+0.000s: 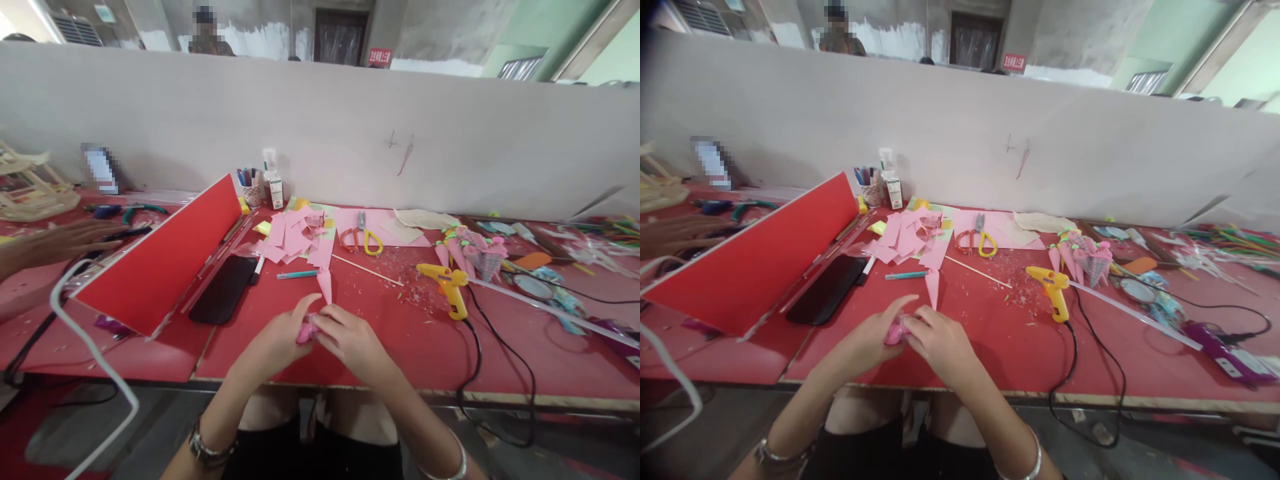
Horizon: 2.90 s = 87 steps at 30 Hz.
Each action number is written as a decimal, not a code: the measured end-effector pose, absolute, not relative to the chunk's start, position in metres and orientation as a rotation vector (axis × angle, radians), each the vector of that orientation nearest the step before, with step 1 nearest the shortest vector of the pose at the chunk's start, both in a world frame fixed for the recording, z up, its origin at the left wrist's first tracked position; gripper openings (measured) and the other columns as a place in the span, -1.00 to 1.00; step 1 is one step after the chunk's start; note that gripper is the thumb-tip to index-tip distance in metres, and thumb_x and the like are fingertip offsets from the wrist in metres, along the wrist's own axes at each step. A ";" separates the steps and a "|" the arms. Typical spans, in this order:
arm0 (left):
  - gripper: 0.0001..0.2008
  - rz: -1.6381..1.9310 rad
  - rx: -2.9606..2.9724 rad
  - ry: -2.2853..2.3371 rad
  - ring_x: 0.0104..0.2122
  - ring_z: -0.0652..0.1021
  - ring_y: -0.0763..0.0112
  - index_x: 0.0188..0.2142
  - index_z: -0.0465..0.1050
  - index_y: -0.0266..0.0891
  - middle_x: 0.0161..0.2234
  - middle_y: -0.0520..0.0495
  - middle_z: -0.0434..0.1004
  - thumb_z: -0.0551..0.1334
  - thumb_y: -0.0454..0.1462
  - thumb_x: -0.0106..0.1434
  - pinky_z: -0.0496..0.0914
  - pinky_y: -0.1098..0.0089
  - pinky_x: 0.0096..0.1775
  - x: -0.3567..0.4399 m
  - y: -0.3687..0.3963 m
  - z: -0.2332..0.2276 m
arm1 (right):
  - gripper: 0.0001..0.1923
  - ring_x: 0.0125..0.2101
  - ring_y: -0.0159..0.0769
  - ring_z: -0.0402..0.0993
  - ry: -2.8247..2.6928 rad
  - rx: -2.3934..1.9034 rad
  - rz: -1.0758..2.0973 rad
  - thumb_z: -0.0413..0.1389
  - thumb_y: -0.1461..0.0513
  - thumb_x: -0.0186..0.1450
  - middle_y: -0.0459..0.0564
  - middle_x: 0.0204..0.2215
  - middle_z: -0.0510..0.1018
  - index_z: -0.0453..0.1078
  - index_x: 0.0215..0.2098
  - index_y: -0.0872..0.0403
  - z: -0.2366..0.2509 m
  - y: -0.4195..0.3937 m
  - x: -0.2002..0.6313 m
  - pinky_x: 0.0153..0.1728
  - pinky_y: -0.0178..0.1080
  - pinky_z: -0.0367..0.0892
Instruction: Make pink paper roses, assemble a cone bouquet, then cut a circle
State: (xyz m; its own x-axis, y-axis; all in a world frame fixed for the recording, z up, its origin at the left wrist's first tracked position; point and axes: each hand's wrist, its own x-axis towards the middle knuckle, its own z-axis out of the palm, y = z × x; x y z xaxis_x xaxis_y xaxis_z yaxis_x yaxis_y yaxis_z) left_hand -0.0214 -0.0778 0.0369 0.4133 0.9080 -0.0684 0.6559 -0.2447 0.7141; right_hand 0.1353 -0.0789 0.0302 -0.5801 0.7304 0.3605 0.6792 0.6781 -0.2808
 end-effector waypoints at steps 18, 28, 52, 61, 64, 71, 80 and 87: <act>-0.30 0.352 2.140 1.180 -0.48 0.42 0.46 0.10 -0.02 -0.26 -0.46 0.04 0.42 -0.02 -0.50 -0.10 0.27 0.50 -0.45 -0.018 -0.087 0.030 | -0.78 -0.49 -0.31 0.47 -2.895 -1.059 -0.069 -0.14 0.33 0.29 0.06 -0.32 0.47 0.27 -0.16 0.17 0.033 -0.092 0.133 -0.67 -0.33 0.28; -0.49 0.230 2.517 1.265 -0.40 0.52 0.33 0.06 0.09 -0.32 -0.34 -0.14 0.52 0.00 -0.46 0.07 0.37 0.41 -0.43 -0.018 -0.086 0.030 | -0.71 -0.50 -0.21 0.50 -2.982 -1.321 0.011 -0.18 0.39 0.27 0.17 -0.31 0.49 0.22 -0.08 0.24 0.047 -0.097 0.126 -0.64 -0.26 0.34; -0.61 0.523 2.825 1.402 -0.45 0.54 0.42 0.00 0.27 -0.23 -0.35 -0.10 0.55 0.01 -0.40 0.16 0.41 0.50 -0.41 -0.025 -0.092 0.018 | -0.86 -0.50 -0.43 0.26 -2.102 -0.955 1.269 0.03 0.30 0.11 -0.07 -0.48 0.44 0.38 -0.36 0.17 0.026 -0.081 0.131 -0.41 -0.36 0.21; -0.70 0.837 2.782 1.322 -0.48 0.55 0.37 -0.21 0.42 -0.24 -0.41 -0.11 0.57 -0.06 -0.32 0.22 0.41 0.46 -0.47 -0.034 -0.091 0.015 | -0.90 -0.50 -0.44 0.23 -1.653 -0.817 1.628 0.10 0.24 0.01 -0.15 -0.57 0.34 0.34 -0.52 0.13 0.021 -0.085 0.114 -0.41 -0.35 0.21; -0.73 0.773 2.609 1.268 -0.43 0.54 0.40 -0.25 0.42 -0.21 -0.39 -0.08 0.56 -0.03 -0.33 0.18 0.41 0.49 -0.40 -0.033 -0.089 0.017 | -0.88 -0.47 -0.43 0.25 -1.625 -0.771 1.693 0.10 0.22 0.03 -0.14 -0.53 0.36 0.37 -0.50 0.13 0.023 -0.085 0.116 -0.36 -0.34 0.21; -0.82 0.712 2.313 1.225 -0.41 0.53 0.40 -0.33 0.42 -0.23 -0.40 -0.07 0.56 0.11 -0.29 0.06 0.40 0.49 -0.37 -0.028 -0.083 0.028 | -0.76 -0.55 -0.51 0.15 -1.424 -0.747 1.824 0.21 0.12 -0.06 -0.20 -0.62 0.28 0.35 -0.58 0.14 0.019 -0.083 0.120 -0.44 -0.37 0.13; -0.61 0.714 2.149 1.374 -0.27 0.52 0.32 -0.20 0.38 -0.21 -0.25 -0.06 0.54 0.13 -0.39 -0.10 0.38 0.36 -0.21 -0.023 -0.084 0.029 | -0.54 -0.68 -0.56 0.08 -0.770 -0.741 1.920 0.28 -0.04 -0.23 -0.21 -0.72 0.22 0.33 -0.57 0.13 0.006 -0.086 0.113 -0.65 -0.44 0.05; -0.65 0.690 2.087 1.463 -0.29 0.52 0.29 -0.16 0.34 -0.21 -0.26 -0.09 0.54 0.11 -0.30 0.00 0.39 0.35 -0.26 -0.021 -0.082 0.030 | -0.64 -0.66 -0.50 0.14 -0.611 -0.795 1.697 0.21 0.04 -0.11 -0.21 -0.72 0.18 0.15 -0.66 0.07 0.011 -0.072 0.128 -0.57 -0.35 0.23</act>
State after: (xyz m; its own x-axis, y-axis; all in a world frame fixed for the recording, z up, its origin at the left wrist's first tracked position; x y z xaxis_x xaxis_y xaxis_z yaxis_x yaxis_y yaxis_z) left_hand -0.0210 -0.0815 0.0296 0.2956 0.9475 0.1217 0.6961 -0.3008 0.6519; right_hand 0.1276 -0.0717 0.0114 -0.1639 0.9667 -0.1967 -0.6192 -0.2560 -0.7423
